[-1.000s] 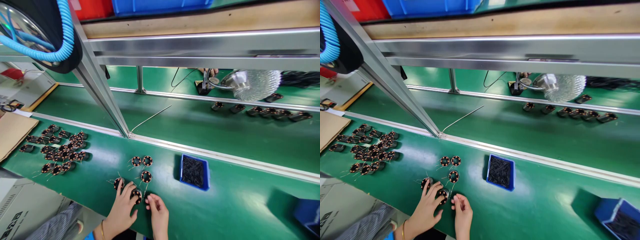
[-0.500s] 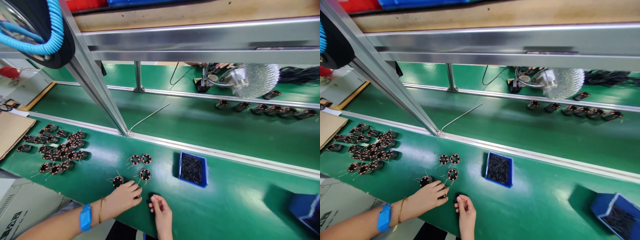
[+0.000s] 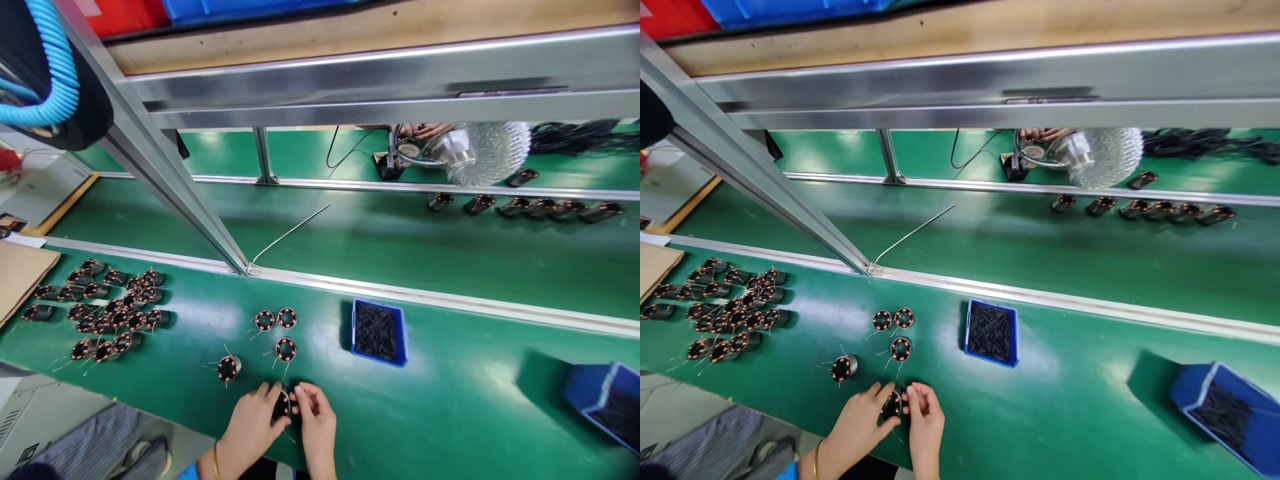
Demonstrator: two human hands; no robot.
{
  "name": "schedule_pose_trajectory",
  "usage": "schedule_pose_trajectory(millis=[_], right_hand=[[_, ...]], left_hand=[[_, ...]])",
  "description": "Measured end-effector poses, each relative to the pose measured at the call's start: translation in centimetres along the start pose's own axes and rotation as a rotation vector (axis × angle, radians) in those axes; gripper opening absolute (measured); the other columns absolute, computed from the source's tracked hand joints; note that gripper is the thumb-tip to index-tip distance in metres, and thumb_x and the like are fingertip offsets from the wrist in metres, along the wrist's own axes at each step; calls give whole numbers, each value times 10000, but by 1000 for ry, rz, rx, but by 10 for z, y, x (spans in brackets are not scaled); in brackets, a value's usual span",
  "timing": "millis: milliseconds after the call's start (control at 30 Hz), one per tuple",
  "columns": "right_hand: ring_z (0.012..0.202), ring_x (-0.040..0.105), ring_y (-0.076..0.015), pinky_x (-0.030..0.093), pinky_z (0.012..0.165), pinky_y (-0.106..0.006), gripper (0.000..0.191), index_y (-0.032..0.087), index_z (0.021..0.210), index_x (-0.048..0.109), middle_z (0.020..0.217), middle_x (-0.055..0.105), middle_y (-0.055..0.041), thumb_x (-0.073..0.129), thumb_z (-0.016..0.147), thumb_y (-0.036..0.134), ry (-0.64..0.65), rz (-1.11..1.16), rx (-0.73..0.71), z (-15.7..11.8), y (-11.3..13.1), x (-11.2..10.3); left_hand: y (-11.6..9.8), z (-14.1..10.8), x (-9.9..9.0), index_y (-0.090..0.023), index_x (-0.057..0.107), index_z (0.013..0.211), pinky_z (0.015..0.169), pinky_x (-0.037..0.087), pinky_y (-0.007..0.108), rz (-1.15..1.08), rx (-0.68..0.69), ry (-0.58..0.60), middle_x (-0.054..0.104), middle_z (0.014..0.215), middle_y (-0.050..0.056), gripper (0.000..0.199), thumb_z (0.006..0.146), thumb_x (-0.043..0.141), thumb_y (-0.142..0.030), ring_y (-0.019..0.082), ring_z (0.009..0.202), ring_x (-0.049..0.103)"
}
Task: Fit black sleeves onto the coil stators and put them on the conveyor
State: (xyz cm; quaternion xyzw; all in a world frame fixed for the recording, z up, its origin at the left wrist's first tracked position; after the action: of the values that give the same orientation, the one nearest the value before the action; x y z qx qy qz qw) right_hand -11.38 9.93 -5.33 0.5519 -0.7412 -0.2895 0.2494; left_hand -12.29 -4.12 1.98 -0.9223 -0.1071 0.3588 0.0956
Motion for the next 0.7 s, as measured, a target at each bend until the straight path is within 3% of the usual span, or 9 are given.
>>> schedule_pose_trajectory(millis=[200, 433, 700], right_hand=[[774, 658, -190, 561, 768, -291, 730, 60, 971, 668, 891, 683, -138, 647, 725, 747, 49, -223, -188, 6, 6, -9], [730, 679, -171, 567, 718, -246, 542, 81, 937, 702, 855, 690, -117, 630, 863, 612, 56, -311, -395, -1, 14, -18], [678, 675, -100, 540, 674, -138, 241, 116, 891, 714, 816, 689, -52, 616, 950, 329, 11, -446, -799, -30, 64, -3]], left_hand=[[-6, 2, 6, -256, 457, 1554, 1025, 495, 420, -8, -16, 14, 487, 1454, 118, 633, 946, 625, -318, 278, 1181, 607], [-4, 4, 4, -273, 467, 1547, 1020, 501, 429, -32, -11, -1, 489, 1455, 106, 636, 937, 635, -331, 277, 1165, 616], [-4, 2, 0, -269, 467, 1550, 1028, 497, 417, -38, -17, 25, 477, 1476, 108, 643, 937, 642, -349, 274, 1181, 611]])
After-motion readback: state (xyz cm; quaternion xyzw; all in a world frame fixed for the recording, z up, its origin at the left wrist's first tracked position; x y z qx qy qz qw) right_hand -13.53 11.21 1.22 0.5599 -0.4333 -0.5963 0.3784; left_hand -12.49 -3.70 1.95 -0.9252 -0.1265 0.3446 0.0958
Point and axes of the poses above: each hand's wrist, its own z-axis towards the middle knuckle, its own x-axis out of the palm, y = z × x, the point moved 10 cm from there along z, towards the middle knuckle
